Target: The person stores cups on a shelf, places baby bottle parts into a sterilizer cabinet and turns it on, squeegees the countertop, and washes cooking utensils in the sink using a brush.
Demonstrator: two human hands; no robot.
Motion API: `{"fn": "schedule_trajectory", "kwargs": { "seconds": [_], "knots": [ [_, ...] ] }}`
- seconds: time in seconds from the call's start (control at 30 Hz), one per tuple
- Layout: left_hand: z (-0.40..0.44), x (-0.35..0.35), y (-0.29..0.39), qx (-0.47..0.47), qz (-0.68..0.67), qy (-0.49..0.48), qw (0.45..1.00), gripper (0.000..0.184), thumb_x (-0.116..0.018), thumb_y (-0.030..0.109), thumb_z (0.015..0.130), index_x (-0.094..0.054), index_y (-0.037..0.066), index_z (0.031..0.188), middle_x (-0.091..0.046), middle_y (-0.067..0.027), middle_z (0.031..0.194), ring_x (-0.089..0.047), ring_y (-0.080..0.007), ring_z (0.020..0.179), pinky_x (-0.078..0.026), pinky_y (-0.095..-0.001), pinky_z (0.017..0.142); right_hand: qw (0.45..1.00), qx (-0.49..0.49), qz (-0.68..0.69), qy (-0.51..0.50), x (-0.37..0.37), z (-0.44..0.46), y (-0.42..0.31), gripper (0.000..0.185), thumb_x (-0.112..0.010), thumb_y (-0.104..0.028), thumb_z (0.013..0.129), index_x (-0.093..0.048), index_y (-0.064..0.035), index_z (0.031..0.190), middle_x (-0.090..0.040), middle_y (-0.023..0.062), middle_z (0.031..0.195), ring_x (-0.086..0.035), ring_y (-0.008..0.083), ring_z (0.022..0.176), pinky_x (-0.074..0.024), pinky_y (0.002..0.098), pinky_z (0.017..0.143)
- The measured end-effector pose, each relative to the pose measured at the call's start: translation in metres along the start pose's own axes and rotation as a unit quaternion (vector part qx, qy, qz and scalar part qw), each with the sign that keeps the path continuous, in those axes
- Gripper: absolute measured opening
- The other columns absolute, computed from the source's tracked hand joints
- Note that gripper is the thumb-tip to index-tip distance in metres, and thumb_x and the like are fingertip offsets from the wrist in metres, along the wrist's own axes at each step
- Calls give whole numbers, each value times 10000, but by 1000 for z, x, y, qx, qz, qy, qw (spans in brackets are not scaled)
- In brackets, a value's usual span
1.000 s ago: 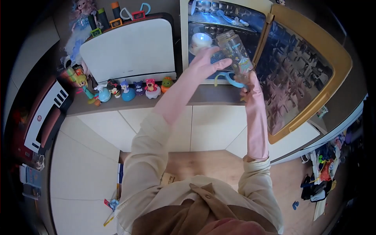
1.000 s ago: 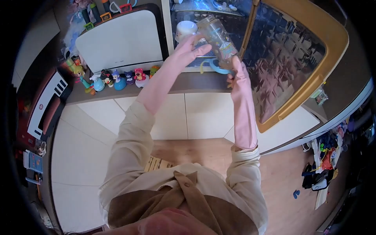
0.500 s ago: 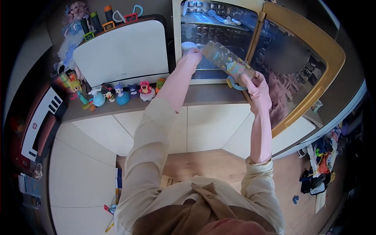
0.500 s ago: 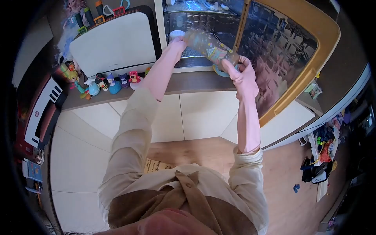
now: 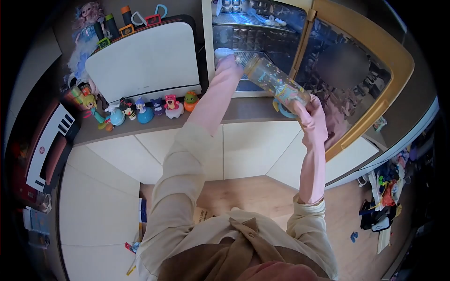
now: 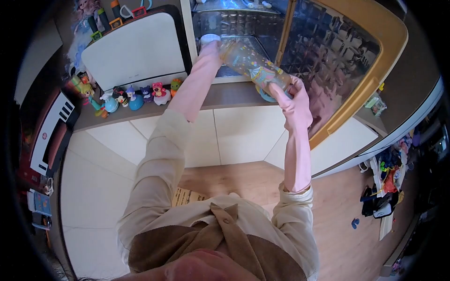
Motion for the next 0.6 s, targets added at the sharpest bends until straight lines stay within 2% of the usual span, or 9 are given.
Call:
{"fn": "schedule_trajectory", "kwargs": {
  "seconds": [0.1,0.13,0.2,0.3,0.47,0.6],
  "knots": [
    [6,-4,4,29,77,-112,990,489,-694,263,804,-573,102,1251,-525,-167,1346,-534,-318,1222,-471,-387,981,1000,-6,-23,6,-1,-1,0,573,-792,-321,688,-582,-44,1143,-583,2,918,-516,86,835,-383,199,750],
    [11,-10,5,33,101,-135,985,480,-687,253,807,-575,95,1246,-530,-168,1336,-541,-316,1212,-476,-398,958,1000,-2,-21,6,-1,-1,0,576,-794,-320,684,-582,-43,1142,-584,1,917,-517,85,832,-386,197,750],
    [17,-17,2,31,132,-129,982,462,-674,233,811,-579,80,1236,-542,-168,1315,-554,-312,1192,-486,-421,913,1000,5,-19,8,-2,-1,-1,581,-796,-319,677,-580,-43,1141,-587,0,914,-519,82,826,-391,195,749],
    [30,-23,0,19,160,-71,984,436,-654,203,817,-584,57,1222,-559,-169,1284,-573,-306,1162,-500,-455,845,1000,-4,-22,10,0,-3,-1,596,-804,-318,663,-578,-38,1138,-593,0,917,-523,76,818,-400,190,737],
    [35,-27,-7,-6,160,-1,987,394,-621,153,827,-594,20,1197,-588,-170,1233,-606,-295,1112,-524,-511,732,1000,5,13,4,-1,-10,-2,605,-806,-315,661,-572,-25,1137,-602,6,915,-528,71,805,-406,190,716],
    [38,-28,-3,-20,212,-18,977,374,-585,122,840,-592,-4,1193,-606,-164,1198,-627,-280,1072,-535,-538,652,1000,-1,24,-3,1,-13,0,601,-804,-305,671,-570,-31,1152,-620,5,913,-542,77,805,-410,195,709]
  ]
}}
Point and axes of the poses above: each hand's wrist, its own z-axis towards the middle knuckle, its own x-axis out of the back of the hand, y = z × x, the point moved 7 cm from there along z, towards the middle knuckle
